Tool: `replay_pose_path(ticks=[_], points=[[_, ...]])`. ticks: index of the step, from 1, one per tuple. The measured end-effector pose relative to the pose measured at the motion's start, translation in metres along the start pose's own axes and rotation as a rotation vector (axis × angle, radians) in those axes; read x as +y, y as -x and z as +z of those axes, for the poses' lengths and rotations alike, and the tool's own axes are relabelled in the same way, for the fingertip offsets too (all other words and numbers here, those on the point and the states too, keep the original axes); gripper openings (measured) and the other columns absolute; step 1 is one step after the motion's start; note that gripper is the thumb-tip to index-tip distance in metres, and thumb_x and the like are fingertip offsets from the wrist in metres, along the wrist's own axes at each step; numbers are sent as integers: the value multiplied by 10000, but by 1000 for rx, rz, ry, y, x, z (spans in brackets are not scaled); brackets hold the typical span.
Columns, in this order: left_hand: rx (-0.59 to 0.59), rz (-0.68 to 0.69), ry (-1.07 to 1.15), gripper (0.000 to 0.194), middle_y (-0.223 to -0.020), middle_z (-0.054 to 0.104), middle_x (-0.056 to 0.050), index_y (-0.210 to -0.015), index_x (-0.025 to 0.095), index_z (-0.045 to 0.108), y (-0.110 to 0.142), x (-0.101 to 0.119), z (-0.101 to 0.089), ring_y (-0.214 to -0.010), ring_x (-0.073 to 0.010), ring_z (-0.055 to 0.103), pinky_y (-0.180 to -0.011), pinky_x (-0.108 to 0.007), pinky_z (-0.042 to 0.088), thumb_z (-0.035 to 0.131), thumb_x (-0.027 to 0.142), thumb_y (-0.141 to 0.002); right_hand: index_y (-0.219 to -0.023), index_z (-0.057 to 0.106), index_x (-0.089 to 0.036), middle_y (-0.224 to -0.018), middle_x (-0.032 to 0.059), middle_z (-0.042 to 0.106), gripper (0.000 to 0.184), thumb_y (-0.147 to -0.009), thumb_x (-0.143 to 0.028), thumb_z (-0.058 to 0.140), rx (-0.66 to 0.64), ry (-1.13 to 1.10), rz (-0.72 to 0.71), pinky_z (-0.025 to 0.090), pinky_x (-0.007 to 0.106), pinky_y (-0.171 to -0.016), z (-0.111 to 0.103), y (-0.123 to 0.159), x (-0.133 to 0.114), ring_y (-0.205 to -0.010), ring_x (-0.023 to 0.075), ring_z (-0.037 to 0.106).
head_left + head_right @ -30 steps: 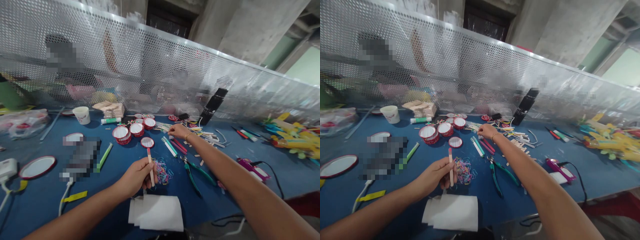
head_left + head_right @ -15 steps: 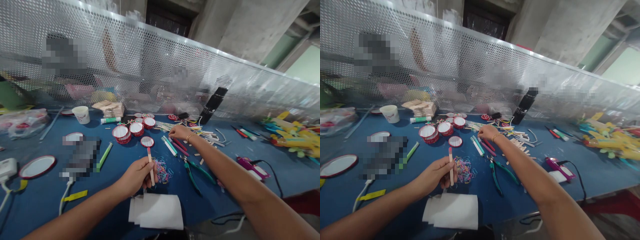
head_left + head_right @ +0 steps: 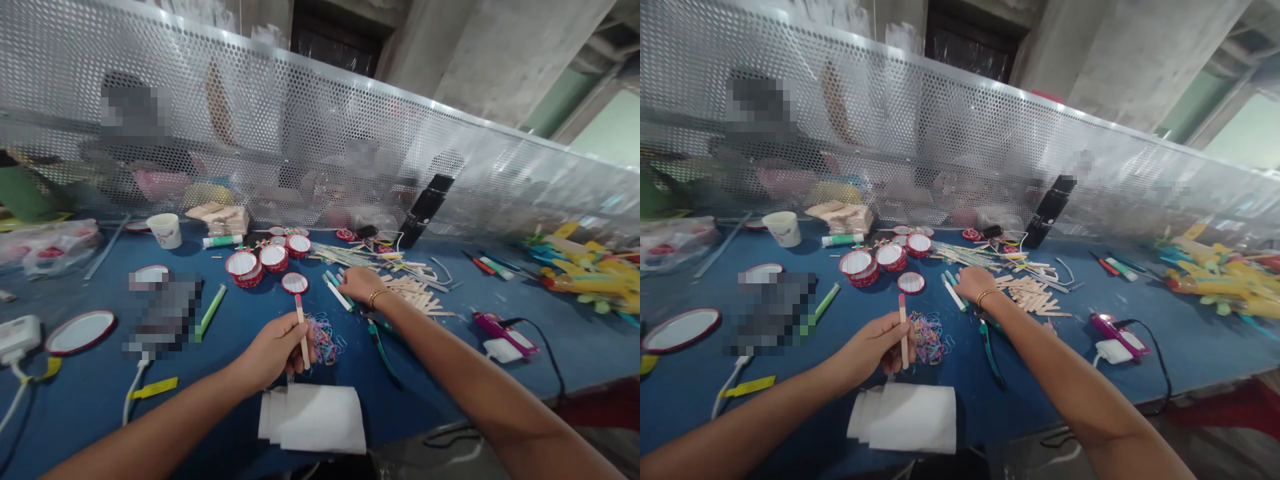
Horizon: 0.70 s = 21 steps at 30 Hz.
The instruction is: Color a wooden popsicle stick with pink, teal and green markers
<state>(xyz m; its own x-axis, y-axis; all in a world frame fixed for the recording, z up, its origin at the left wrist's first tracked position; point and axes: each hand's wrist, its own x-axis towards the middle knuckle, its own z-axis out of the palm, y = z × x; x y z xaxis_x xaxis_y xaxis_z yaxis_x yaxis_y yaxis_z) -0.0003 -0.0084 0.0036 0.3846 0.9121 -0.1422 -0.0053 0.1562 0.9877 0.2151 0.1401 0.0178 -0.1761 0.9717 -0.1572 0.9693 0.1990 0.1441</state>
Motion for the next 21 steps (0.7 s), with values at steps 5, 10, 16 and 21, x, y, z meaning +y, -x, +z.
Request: replay_pose_path(ticks=[5,10,16,21], points=[[-18,-16,-7,389,-625,673,-10,-800,185,515,1,-1,0,-405,-74,528,-378,-164,370,559,569,-841,-1225,589,-183,-1256,94,607,328,-948,-359,587,-35,-20,28,551,424,-899,-4,2,2,-1063,213,628],[-41,-28,6,387,-623,672,-8,-818,187,517,2,0,1,-388,-66,499,-378,-165,360,559,570,-850,-1218,595,-189,-1259,90,608,317,-951,-359,582,-83,-95,34,552,419,-898,-20,8,13,-1059,211,628],[-41,6,-14,365,-651,673,-17,-831,182,520,4,-1,0,-422,-76,522,-394,-172,374,523,543,-882,-997,669,-132,-952,56,696,258,-909,-371,630,15,-319,-43,552,337,-770,-37,27,32,-842,183,659],[-54,-1,-20,351,-652,664,-14,-807,183,503,6,1,2,-419,-74,509,-404,-184,378,487,518,-910,-1193,572,-148,-725,-1,676,389,-952,-439,478,239,-629,-150,432,228,-532,-34,62,22,-579,114,572]])
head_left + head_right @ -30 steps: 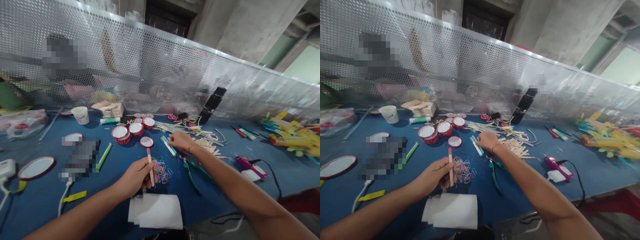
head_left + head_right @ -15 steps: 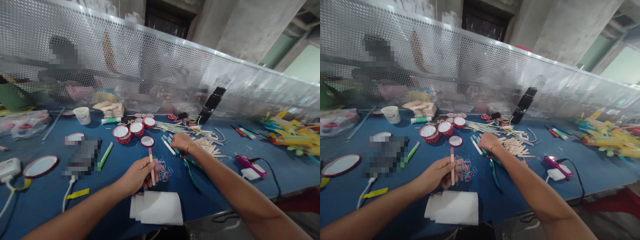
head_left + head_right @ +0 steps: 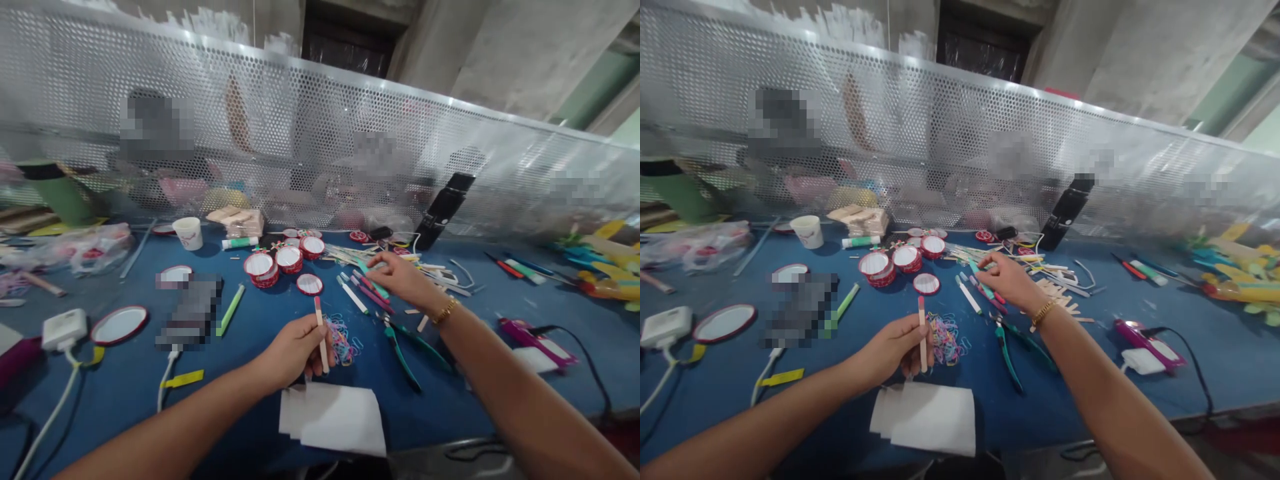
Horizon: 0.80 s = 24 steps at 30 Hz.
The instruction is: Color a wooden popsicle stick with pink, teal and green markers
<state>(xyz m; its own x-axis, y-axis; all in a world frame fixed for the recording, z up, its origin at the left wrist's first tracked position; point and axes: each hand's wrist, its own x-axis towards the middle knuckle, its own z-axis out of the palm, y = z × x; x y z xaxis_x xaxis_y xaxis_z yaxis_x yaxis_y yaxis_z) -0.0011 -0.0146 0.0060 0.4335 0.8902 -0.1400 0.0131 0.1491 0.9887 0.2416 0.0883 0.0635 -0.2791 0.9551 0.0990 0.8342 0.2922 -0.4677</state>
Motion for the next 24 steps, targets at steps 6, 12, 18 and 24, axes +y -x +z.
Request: replay_pose_path(ticks=[6,12,18,24], points=[[22,-8,42,374,-657,670,-20,-812,180,508,2,3,2,-406,-73,510,-392,-185,332,506,544,-898,-1014,687,-194,-695,3,666,262,-897,-391,559,112,-773,-207,457,245,-547,23,51,-45,-585,120,586],[29,41,87,421,-669,691,-36,-827,192,479,2,-1,3,-387,-74,525,-370,-182,312,485,608,-890,-1037,590,-243,-796,1,708,251,-820,-314,693,217,-1056,-344,538,308,-715,56,58,-67,-756,159,673],[72,19,108,403,-636,654,1,-866,200,472,3,1,4,-380,-72,514,-371,-181,335,525,599,-870,-965,508,-241,-667,-40,615,145,-950,-381,539,495,-930,-282,491,303,-666,83,47,-75,-636,141,605],[104,3,113,403,-636,635,-2,-848,182,515,2,1,4,-399,-66,509,-383,-175,347,537,585,-850,-1110,626,-226,-766,1,588,348,-1015,-391,335,537,-804,-342,477,313,-686,104,57,-70,-686,144,551]])
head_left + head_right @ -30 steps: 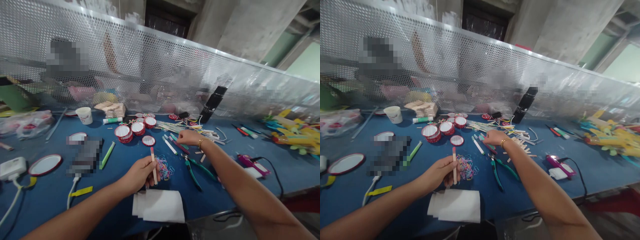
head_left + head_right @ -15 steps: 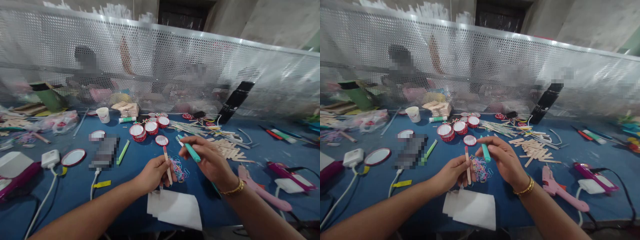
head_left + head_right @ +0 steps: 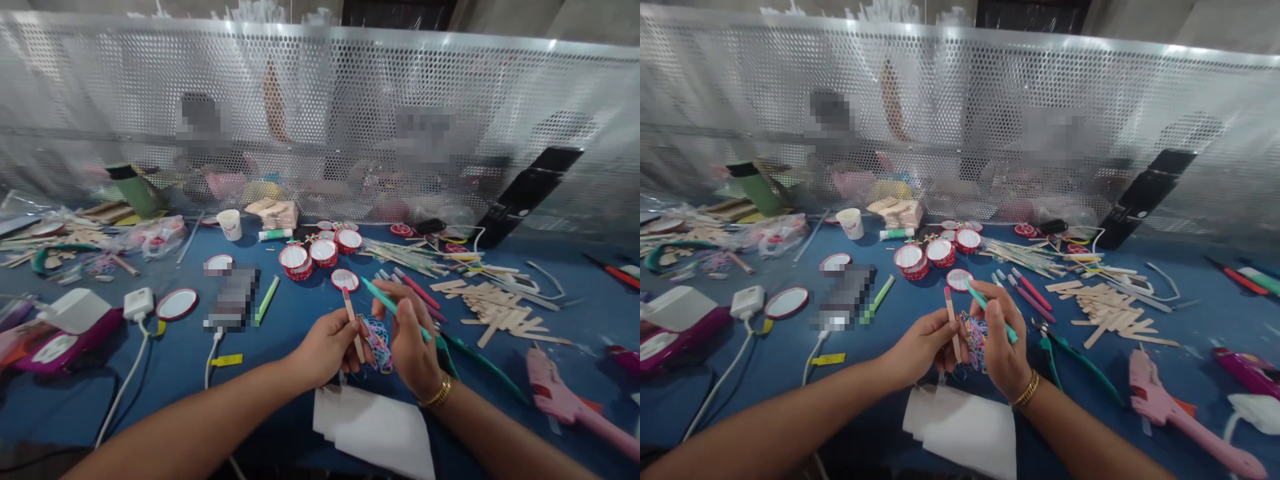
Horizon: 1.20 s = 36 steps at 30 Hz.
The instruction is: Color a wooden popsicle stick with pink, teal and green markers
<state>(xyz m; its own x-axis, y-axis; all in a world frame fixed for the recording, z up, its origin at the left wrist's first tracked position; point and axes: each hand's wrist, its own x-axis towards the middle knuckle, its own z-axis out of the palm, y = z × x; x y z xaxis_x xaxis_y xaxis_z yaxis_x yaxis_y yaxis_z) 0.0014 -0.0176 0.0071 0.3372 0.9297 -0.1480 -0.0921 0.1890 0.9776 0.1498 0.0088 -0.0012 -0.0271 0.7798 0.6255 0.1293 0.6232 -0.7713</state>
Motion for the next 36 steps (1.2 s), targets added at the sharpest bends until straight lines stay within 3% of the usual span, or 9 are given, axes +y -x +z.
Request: replay_pose_path(ticks=[8,13,17,21,30,36], points=[[43,18,1,437,-589,556,24,-790,181,544,3,1,2,-421,-76,495,-374,-177,326,544,616,-837,-1082,605,-256,-903,38,635,214,-878,-208,562,-30,175,-182,498,401,-744,-12,10,-5,-813,210,611],[131,47,14,423,-528,486,49,-780,188,538,2,3,2,-419,-77,422,-369,-176,308,538,604,-854,-1002,597,-254,-835,28,626,189,-843,-162,553,-54,241,-280,471,453,-780,-10,8,-9,-772,211,584],[107,25,26,466,-586,555,28,-782,186,530,2,4,1,-434,-92,503,-363,-181,339,568,648,-822,-987,570,-251,-788,9,618,198,-814,-155,572,14,284,-320,468,448,-778,-7,3,-12,-721,198,583],[62,10,10,460,-581,563,37,-819,185,517,2,5,1,-414,-89,522,-359,-170,328,546,643,-844,-914,545,-259,-693,-40,624,202,-796,-99,579,-31,346,-421,451,448,-797,-6,-1,-16,-601,156,600],[73,28,-115,422,-496,503,60,-826,193,506,2,6,4,-365,-77,449,-347,-164,356,493,610,-884,-873,518,-239,-731,-45,645,168,-810,-120,618,-51,376,-389,396,462,-912,-5,3,-11,-656,140,624],[72,24,-181,396,-456,499,58,-834,189,502,2,4,3,-353,-73,439,-362,-153,365,418,564,-933,-847,531,-228,-734,-43,656,144,-823,-118,622,-27,373,-429,401,430,-883,-3,0,-12,-672,137,630]])
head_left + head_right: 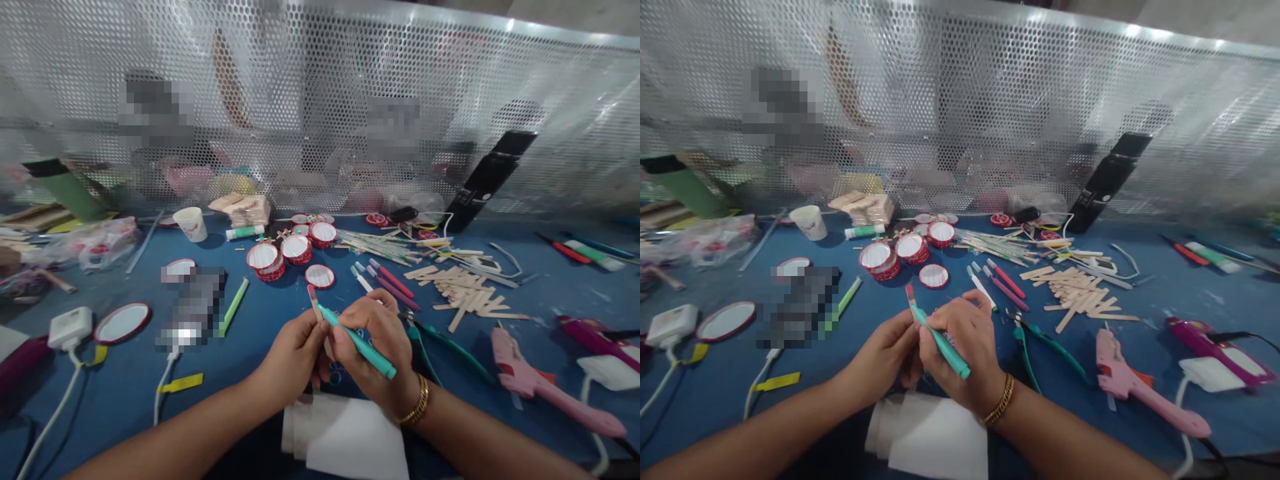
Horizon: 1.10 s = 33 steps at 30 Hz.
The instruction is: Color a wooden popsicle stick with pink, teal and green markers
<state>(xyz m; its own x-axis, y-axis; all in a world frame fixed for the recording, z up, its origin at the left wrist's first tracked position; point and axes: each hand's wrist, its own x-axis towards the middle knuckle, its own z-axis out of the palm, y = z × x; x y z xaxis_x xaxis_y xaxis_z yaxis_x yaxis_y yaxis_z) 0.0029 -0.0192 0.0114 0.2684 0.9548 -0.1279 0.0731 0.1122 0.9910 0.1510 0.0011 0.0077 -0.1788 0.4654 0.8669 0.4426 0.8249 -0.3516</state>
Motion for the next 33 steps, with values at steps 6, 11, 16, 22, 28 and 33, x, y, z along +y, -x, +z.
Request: replay_pose_path(ticks=[6,11,16,22,28,33], points=[[-8,23,-13,382,-474,504,55,-839,187,505,-1,-3,-1,-361,-75,453,-357,-153,363,408,540,-946,-851,523,-222,-723,-51,651,121,-846,-141,612,-51,7,14,375,428,-912,-1,-3,0,-662,124,623],[-15,25,-20,370,-476,510,53,-849,188,511,-1,-3,0,-365,-76,452,-364,-155,369,403,527,-950,-832,510,-221,-705,-56,646,130,-848,-134,606,-55,3,13,375,425,-906,0,-4,-1,-662,124,620],[-6,23,-22,381,-479,507,51,-835,190,513,0,-2,1,-372,-80,456,-358,-157,367,411,542,-940,-838,517,-220,-716,-52,648,129,-847,-133,611,-62,2,11,371,432,-920,0,-3,-1,-680,126,627],[-5,22,-36,367,-488,509,51,-855,190,500,-1,-2,1,-378,-85,459,-367,-168,372,410,535,-939,-839,514,-224,-713,-51,649,119,-857,-145,602,-73,22,27,368,426,-913,0,-4,0,-671,128,626],[-5,33,-71,365,-486,514,49,-859,189,503,-1,-3,-1,-376,-84,451,-377,-172,366,390,523,-955,-856,514,-223,-718,-52,649,125,-855,-139,606,-73,22,12,373,417,-897,1,-3,1,-682,128,630],[4,48,-56,358,-501,522,49,-838,192,491,-3,-5,-2,-381,-83,465,-374,-170,374,405,517,-961,-833,530,-217,-694,-40,640,104,-847,-156,613,-58,75,37,381,429,-889,-1,-3,3,-664,137,624]])
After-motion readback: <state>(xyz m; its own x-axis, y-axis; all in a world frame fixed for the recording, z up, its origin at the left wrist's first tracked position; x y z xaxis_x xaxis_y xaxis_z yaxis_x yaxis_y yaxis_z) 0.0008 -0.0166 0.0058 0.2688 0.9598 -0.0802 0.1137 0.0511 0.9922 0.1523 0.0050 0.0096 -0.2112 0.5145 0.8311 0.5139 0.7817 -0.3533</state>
